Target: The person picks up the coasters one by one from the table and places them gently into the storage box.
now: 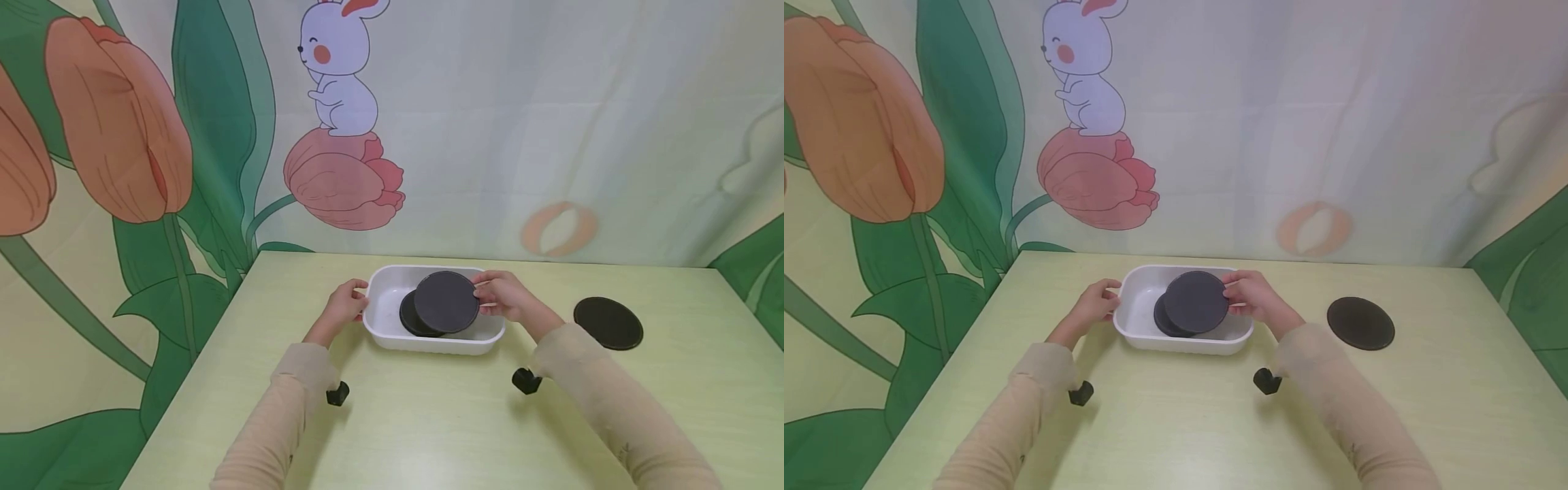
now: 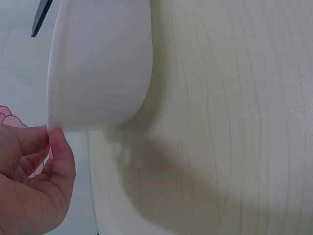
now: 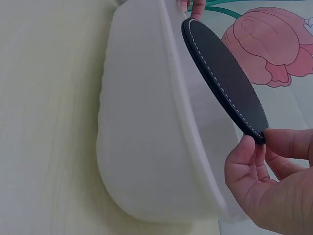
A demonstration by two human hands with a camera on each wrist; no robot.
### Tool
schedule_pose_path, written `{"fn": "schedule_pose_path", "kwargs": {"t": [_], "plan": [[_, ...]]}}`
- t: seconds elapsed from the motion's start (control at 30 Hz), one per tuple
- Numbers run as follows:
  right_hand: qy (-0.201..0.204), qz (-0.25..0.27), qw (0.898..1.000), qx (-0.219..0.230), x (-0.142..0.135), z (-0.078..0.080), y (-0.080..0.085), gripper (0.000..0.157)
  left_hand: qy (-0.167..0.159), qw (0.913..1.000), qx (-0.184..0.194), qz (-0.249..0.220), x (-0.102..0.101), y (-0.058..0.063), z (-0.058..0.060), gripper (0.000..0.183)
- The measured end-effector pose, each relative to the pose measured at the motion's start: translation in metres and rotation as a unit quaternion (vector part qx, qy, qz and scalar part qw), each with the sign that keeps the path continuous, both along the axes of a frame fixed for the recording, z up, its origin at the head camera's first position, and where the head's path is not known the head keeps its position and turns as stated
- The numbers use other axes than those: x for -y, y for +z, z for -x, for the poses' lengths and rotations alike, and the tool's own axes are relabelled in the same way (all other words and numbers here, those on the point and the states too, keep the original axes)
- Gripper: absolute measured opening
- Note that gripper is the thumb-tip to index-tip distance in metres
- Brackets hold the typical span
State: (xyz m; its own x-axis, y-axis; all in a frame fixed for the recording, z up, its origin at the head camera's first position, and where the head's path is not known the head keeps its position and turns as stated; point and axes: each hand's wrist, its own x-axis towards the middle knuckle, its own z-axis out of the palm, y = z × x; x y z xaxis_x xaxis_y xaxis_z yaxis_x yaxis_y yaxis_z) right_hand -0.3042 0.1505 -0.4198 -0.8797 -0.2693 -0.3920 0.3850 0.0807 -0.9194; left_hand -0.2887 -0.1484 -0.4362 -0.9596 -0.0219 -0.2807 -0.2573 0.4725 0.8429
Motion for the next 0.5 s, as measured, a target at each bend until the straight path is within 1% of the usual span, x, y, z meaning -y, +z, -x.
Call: {"fn": "schedule_pose_path", "kwargs": {"t": [0.27,0.37,0.5], "plan": [[-0.031,-0.003,0.999,0.005,0.018,0.004,-0.012,0.021,0.002,1.0000,-0.002,0.001,0.000,-0.002,0.001,0.036],[-0.046,0.000,0.999,0.016,0.023,0.005,-0.016,0.021,0.003,1.0000,-0.003,-0.002,0.001,-0.002,0.001,0.036],[-0.052,0.009,0.998,0.028,0.029,0.005,-0.019,0.022,0.004,1.0000,0.000,-0.003,0.001,-0.002,0.001,0.036]]}}
